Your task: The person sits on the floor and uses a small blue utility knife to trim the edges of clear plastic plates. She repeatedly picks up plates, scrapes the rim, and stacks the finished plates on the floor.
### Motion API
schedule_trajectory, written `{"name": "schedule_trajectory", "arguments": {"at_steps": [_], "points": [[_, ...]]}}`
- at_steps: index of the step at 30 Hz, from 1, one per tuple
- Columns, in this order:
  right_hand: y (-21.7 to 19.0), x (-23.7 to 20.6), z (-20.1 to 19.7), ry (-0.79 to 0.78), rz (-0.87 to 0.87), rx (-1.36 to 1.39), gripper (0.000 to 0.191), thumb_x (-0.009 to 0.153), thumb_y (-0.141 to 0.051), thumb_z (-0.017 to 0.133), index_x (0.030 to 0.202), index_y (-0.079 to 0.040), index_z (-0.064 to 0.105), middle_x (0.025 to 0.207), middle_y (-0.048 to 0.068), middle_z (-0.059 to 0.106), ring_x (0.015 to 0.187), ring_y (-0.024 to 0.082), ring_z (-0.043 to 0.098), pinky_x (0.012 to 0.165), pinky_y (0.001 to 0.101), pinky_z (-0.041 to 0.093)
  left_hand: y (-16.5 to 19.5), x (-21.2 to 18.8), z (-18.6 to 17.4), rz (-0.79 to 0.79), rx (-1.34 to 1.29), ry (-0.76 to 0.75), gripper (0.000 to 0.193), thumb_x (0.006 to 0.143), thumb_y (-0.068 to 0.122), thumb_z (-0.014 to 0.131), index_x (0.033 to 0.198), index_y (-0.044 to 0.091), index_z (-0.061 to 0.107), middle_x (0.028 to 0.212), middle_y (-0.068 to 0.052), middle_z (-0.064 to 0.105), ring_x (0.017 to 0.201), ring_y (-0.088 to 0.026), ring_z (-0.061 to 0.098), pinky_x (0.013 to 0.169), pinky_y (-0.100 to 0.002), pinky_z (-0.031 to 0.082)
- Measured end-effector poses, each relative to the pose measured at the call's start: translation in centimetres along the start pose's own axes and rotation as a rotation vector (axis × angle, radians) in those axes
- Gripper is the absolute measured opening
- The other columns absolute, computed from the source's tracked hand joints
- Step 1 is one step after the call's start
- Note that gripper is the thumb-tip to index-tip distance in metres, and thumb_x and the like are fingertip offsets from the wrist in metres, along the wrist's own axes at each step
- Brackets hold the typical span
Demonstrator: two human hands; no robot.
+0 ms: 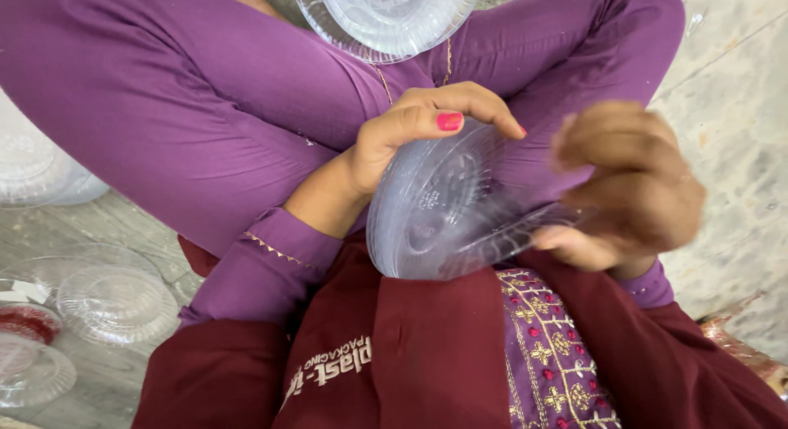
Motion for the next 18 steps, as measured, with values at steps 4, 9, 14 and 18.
{"name": "schedule_trajectory", "arguments": {"at_steps": [4,9,14,18], "points": [[0.4,-1.0,-0.2,-0.155,0.233,0.084,0.078,0.072,-0.046,0.089,0.113,0.008,0.049,0.065,0.002,0.047,0.058,0.014,0.047,0.054,0.0323,0.035,0.1,-0.1,0.2,-0.041,-0.056,0.018,0.058,0.102,0.036,0.054,0.137,-0.009,0.059,0.13,-0.02,0.066,0.123,-0.022,0.061,0.115,-0.031,0.044],[0.7,-1.6,-0.1,-0.386,0.514,-0.044,0.097,0.065,-0.048,0.095,0.14,0.002,0.058,0.064,-0.002,0.045,0.054,0.006,0.043,0.048,0.0232,0.031,-0.1,-0.2,0.4,-0.11,-0.244,0.068,0.061,0.098,0.031,0.061,0.144,-0.005,0.044,0.13,-0.021,0.064,0.12,-0.022,0.06,0.109,-0.032,0.046],[0.5,-1.2,-0.1,-0.387,0.404,-0.047,0.084,0.067,-0.049,0.094,0.13,0.0,0.067,0.065,-0.002,0.049,0.054,0.006,0.045,0.047,0.023,0.031,-0.2,-0.2,0.2,-0.102,-0.212,0.066,0.057,0.1,0.034,0.06,0.139,-0.005,0.049,0.127,-0.019,0.063,0.117,-0.02,0.059,0.106,-0.032,0.048],[0.7,-1.6,-0.1,-0.365,0.389,-0.013,0.084,0.067,-0.051,0.093,0.129,0.0,0.067,0.063,-0.003,0.049,0.053,0.005,0.044,0.05,0.0245,0.03,-0.3,-0.1,0.3,-0.075,-0.152,0.036,0.054,0.103,0.038,0.059,0.133,-0.007,0.055,0.126,-0.019,0.064,0.113,-0.019,0.058,0.103,-0.031,0.046]]}}
Point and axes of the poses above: each hand's wrist, its own x-axis towards the middle knuckle, its own z-axis out of the palm, y = z × x, the point moved 3 cm from there along x, towards the middle knuckle
